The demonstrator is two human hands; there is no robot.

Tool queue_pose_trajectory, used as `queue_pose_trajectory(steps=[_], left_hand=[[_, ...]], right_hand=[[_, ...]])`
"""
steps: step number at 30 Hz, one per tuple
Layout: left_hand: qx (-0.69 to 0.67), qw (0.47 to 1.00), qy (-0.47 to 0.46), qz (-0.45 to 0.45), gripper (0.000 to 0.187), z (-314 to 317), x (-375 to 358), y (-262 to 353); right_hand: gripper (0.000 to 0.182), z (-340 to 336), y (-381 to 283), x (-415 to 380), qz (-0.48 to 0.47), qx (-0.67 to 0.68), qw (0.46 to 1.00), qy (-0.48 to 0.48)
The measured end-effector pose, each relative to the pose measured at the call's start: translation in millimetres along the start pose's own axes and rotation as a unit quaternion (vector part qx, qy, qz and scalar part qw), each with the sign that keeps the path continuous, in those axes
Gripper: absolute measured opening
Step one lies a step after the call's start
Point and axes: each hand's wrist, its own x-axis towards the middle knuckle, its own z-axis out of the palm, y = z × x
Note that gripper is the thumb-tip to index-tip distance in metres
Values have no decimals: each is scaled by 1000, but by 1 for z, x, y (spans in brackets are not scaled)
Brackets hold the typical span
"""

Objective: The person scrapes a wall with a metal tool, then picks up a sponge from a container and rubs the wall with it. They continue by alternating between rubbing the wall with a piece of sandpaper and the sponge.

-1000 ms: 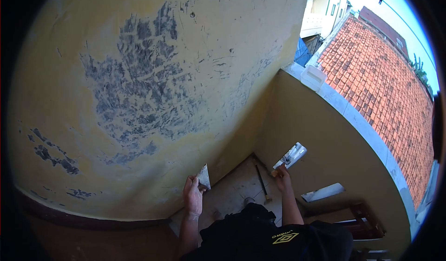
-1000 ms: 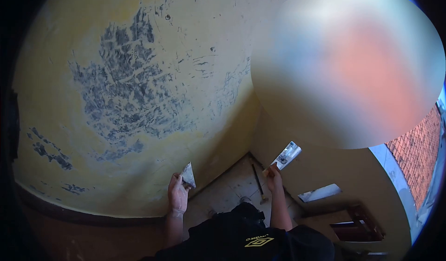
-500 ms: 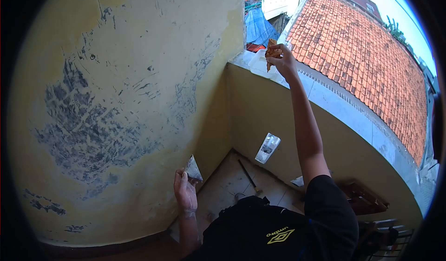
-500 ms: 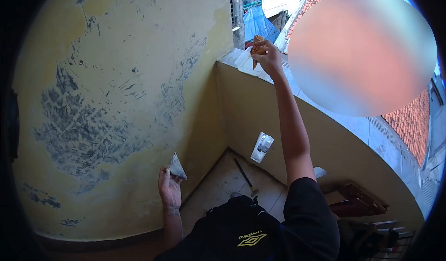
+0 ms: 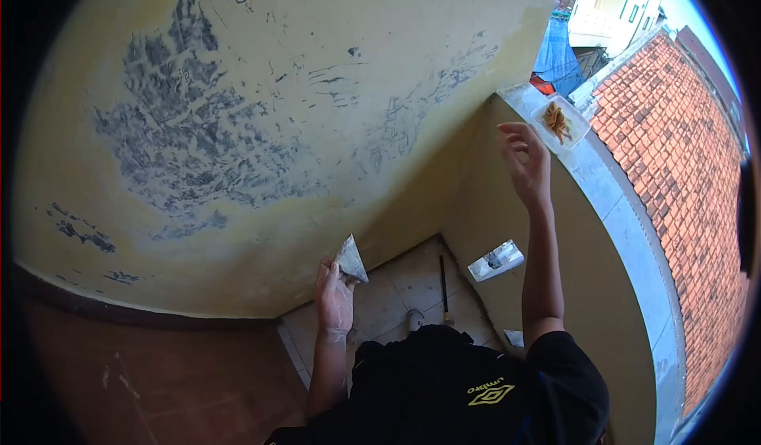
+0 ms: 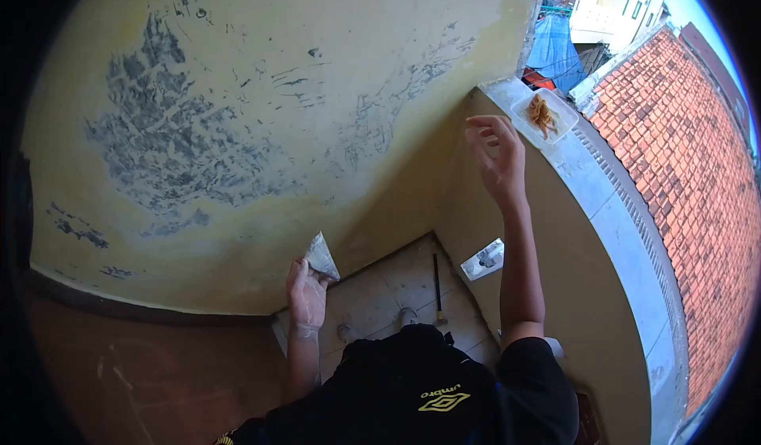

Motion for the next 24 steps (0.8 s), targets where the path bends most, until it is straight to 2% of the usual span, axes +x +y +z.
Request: queue_pose_trajectory(steps=[1,2,4,6,7,8,10,12,13,19,20,22,23,24], left_hand=[[-10,1000,-3,7,18,2,0,3],[-10,1000,10,13,18,3,1,2],[-51,998,19,31,18,7,3,0],[-68,997,40,27,20,13,2,3],[-91,995,32,15,22,17,2,4],[-113,993,23,3,23,21,2,5],[-128,991,35,-9,27,21,-1,5],[-165,986,21,-32,34,15,-1,-2],[-126,991,28,-20,32,15,-2,-4],[-47,997,55,38,19,19,-6,-2],[-47,997,56,39,19,18,-6,-3],[-26,995,88,46,14,16,-5,-4],[-25,995,86,47,14,11,-1,-10],[51,987,136,70,12,8,3,-16]], right_hand=[[19,27,-7,-25,27,112,991,-67],[18,57,-4,-53,102,207,964,-135],[21,113,-4,-106,151,295,917,-223],[26,156,-10,-149,199,337,878,-276],[32,170,-20,-164,227,401,840,-288],[46,178,-24,-176,250,432,804,-322],[58,185,-43,-186,308,524,703,-369],[60,191,-51,-195,309,556,677,-371],[62,192,-53,-196,308,586,654,-366],[53,181,-64,-194,302,649,615,-332],[53,177,-64,-192,302,648,614,-334],[49,167,-63,-187,301,603,649,-353],[49,164,-60,-187,298,603,650,-353],[49,159,-58,-187,311,607,634,-364]])
